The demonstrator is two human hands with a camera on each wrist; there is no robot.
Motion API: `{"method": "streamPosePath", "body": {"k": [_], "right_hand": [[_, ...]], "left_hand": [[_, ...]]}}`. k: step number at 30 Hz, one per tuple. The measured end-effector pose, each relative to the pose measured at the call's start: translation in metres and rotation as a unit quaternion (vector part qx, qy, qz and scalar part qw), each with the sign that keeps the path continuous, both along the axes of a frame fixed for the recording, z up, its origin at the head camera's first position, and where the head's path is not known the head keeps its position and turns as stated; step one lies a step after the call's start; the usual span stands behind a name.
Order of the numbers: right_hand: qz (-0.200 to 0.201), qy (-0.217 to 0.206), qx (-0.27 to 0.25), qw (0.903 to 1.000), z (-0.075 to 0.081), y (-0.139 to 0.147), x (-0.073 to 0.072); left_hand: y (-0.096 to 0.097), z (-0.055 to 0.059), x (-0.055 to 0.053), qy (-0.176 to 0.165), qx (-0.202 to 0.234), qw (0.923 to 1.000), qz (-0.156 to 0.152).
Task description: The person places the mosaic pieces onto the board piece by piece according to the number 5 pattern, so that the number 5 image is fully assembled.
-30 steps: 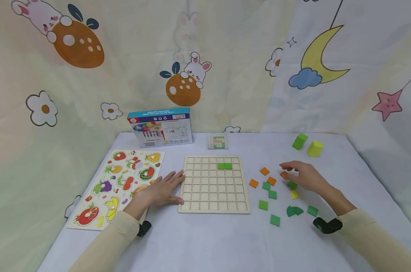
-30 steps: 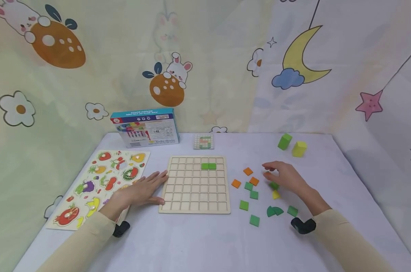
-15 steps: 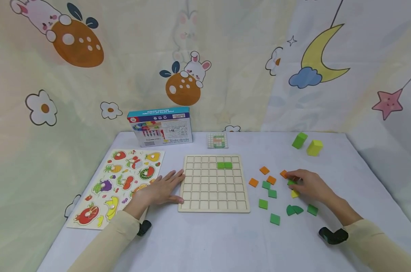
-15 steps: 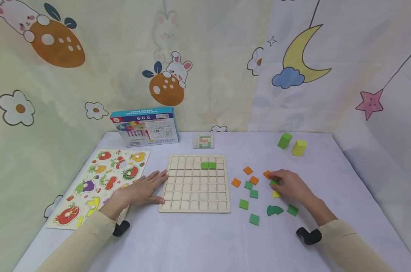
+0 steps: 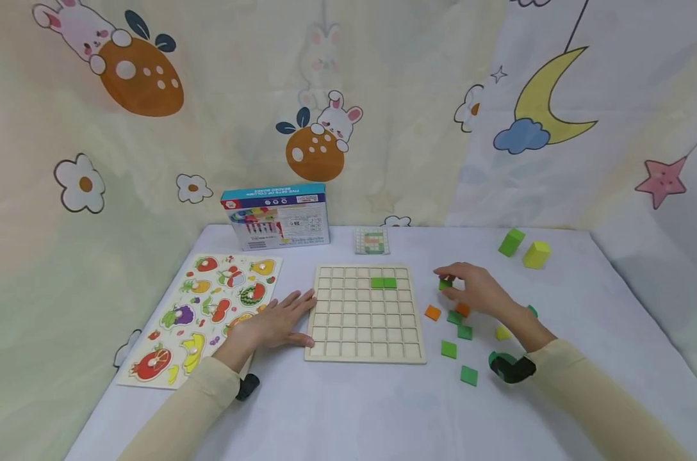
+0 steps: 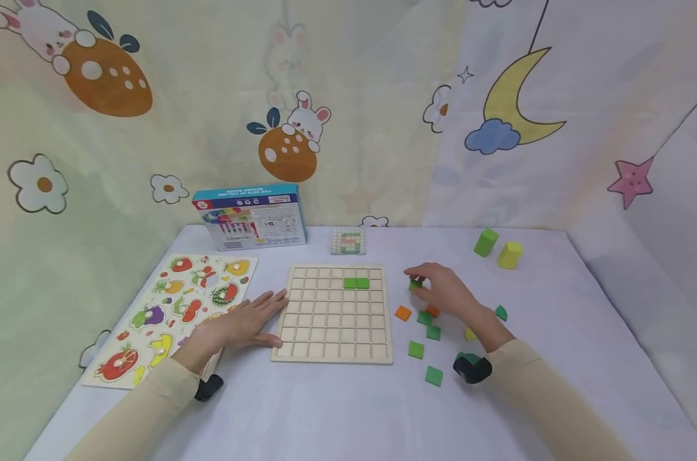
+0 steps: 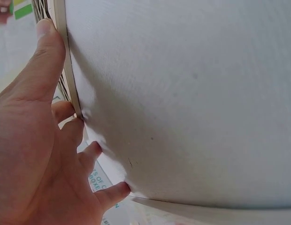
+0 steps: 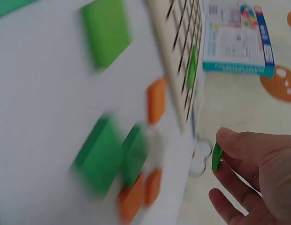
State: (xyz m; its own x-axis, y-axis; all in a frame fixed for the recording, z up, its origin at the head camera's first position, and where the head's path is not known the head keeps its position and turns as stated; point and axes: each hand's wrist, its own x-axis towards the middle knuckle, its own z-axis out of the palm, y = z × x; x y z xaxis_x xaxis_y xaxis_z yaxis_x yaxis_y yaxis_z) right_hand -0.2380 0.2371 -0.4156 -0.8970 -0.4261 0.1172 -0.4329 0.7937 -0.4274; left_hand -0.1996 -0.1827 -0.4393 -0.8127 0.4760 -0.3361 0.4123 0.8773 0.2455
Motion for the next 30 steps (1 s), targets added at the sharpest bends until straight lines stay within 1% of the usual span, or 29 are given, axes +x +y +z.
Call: {"method": "streamPosePath", "body": {"k": [5, 8, 10, 14, 18, 23, 26, 30], "right_hand": [[0.061, 0.005, -0.023, 0.9978, 0.004, -0.059, -0.017], [0.091, -0.003, -0.03, 0.9954, 0.001, -0.088, -0.027], [0.103, -0.014, -0.031, 0.9941, 0.0, -0.105, -0.033], [0.119, -0.02, -0.014, 0.9926, -0.006, -0.129, -0.041], [0.114, -0.026, 0.0, 0.9932, -0.014, -0.141, -0.048], [0.101, -0.05, 0.01, 0.9936, -0.024, -0.148, -0.052], [0.095, -0.06, 0.016, 0.9935, -0.027, -0.151, -0.053], [0.09, -0.059, 0.025, 0.9939, -0.03, -0.153, -0.055]], "left_hand": [[0.001, -0.003, 0.0, -0.003, -0.001, 1.0, 0.007], [0.001, -0.005, -0.001, 0.0, -0.003, 1.0, 0.009], [0.001, -0.006, -0.001, 0.001, -0.007, 0.9999, 0.011], [0.0, -0.006, 0.0, 0.003, -0.013, 0.9999, 0.011], [0.002, -0.005, 0.0, 0.005, -0.011, 0.9999, 0.01], [0.003, -0.004, 0.0, 0.013, -0.018, 0.9997, 0.004], [0.002, -0.004, 0.0, 0.018, -0.024, 0.9995, 0.001], [0.002, -0.002, 0.001, 0.021, -0.025, 0.9995, 0.001]]}}
